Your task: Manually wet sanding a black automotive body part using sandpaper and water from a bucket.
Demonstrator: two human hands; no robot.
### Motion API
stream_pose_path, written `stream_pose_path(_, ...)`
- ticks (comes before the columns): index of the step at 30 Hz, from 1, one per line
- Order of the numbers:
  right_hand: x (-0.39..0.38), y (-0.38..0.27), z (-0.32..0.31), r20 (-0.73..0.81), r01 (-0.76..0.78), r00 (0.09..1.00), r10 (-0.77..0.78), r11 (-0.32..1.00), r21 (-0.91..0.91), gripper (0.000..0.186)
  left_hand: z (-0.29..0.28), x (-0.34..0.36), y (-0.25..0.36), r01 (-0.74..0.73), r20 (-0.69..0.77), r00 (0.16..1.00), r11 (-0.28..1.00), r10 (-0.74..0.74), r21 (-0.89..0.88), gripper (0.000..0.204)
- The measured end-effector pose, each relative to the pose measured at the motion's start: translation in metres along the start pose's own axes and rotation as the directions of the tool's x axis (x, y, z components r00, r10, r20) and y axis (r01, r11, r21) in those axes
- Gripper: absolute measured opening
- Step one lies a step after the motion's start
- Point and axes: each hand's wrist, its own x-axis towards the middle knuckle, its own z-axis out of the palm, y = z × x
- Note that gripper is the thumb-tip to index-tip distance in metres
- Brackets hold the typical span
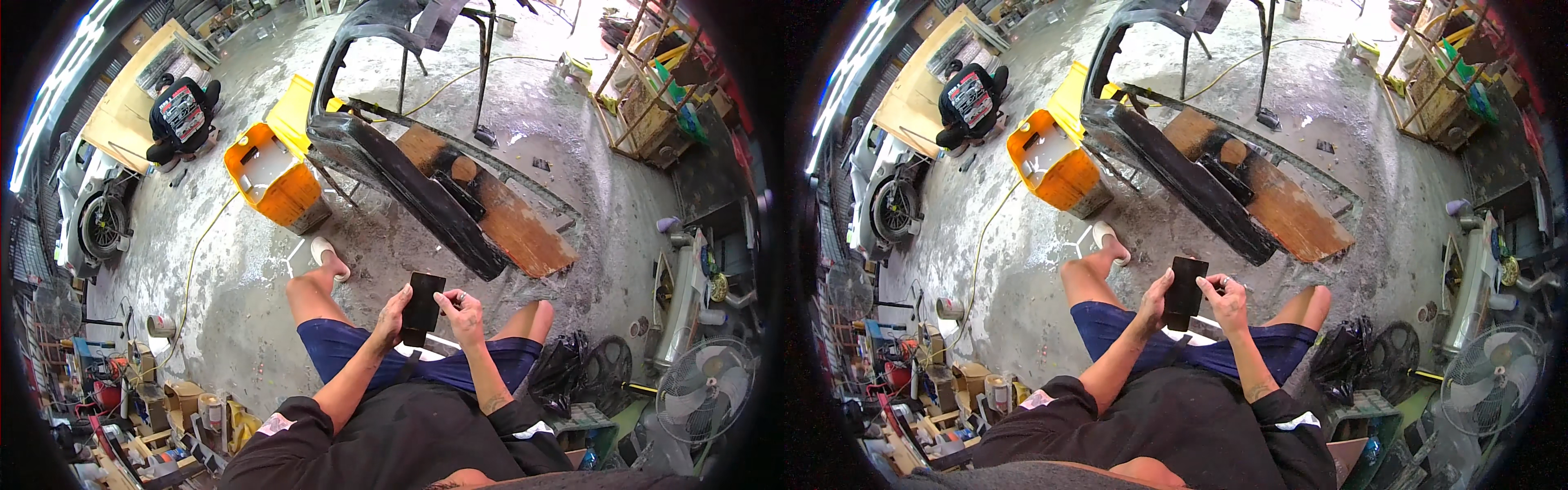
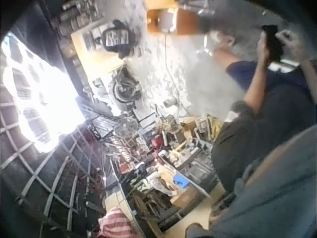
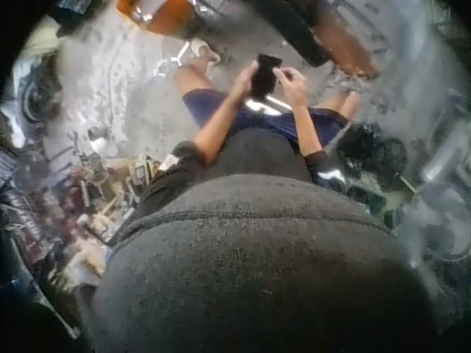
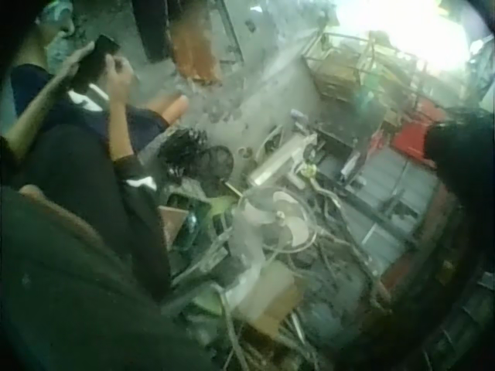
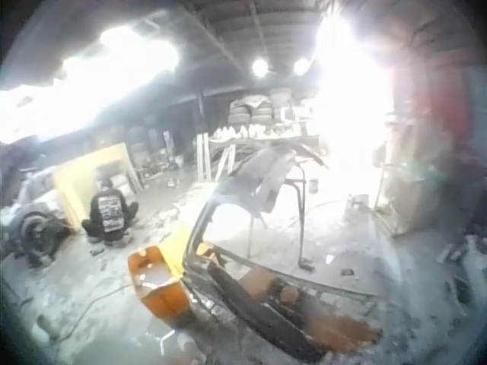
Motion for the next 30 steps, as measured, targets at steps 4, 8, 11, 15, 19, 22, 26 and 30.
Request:
stream_pose_path(4, 0.0, -0.008, -0.005, -0.003, -0.007, 1.0, 0.007, 1.0, -0.025, 0.026, -0.001, 0.003, -0.007, 0.04, -0.062, 0.997, 0.998, -0.043, -0.052, 0.06)
stream_pose_path(8, 0.001, -0.006, -0.002, 0.027, 0.009, 1.0, -0.008, 1.0, -0.028, 0.029, -0.01, 0.003, -0.005, 0.08, -0.041, 0.996, 0.997, -0.08, 0.003, 0.051)
stream_pose_path(11, 0.008, 0.002, 0.002, 0.077, -0.051, 0.996, 0.037, 0.983, 0.175, 0.053, -0.014, 0.003, -0.004, 0.052, -0.019, 0.998, 0.997, -0.053, -0.059, 0.055)
stream_pose_path(15, 0.023, 0.018, -0.008, 0.175, -0.118, 0.983, 0.053, 0.917, 0.382, 0.067, 0.023, -0.004, 0.012, 0.016, 0.223, 0.975, 0.987, 0.02, -0.157, 0.066)
stream_pose_path(19, 0.033, 0.005, -0.01, 0.127, 0.005, 0.991, -0.03, 0.981, 0.196, 0.065, 0.035, -0.012, 0.026, -0.05, 0.147, 0.987, 0.994, 0.064, -0.094, 0.064)
stream_pose_path(22, 0.043, -0.009, -0.01, 0.094, 0.143, 0.986, -0.141, 0.99, -0.014, 0.058, 0.028, -0.006, 0.032, -0.198, 0.084, 0.977, 0.98, 0.198, 0.0, 0.06)
stream_pose_path(26, 0.079, -0.031, -0.029, -0.078, 0.613, 0.684, -0.725, 0.629, -0.478, 0.07, 0.036, 0.0, 0.072, -0.35, -0.103, 0.904, 0.856, 0.416, 0.381, 0.054)
stream_pose_path(30, 0.123, -0.04, -0.038, 0.027, 0.564, 0.697, -0.716, 0.526, -0.636, 0.119, 0.047, 0.046, 0.139, -0.477, 0.399, 0.508, -0.137, 0.763, 0.868, 0.06)
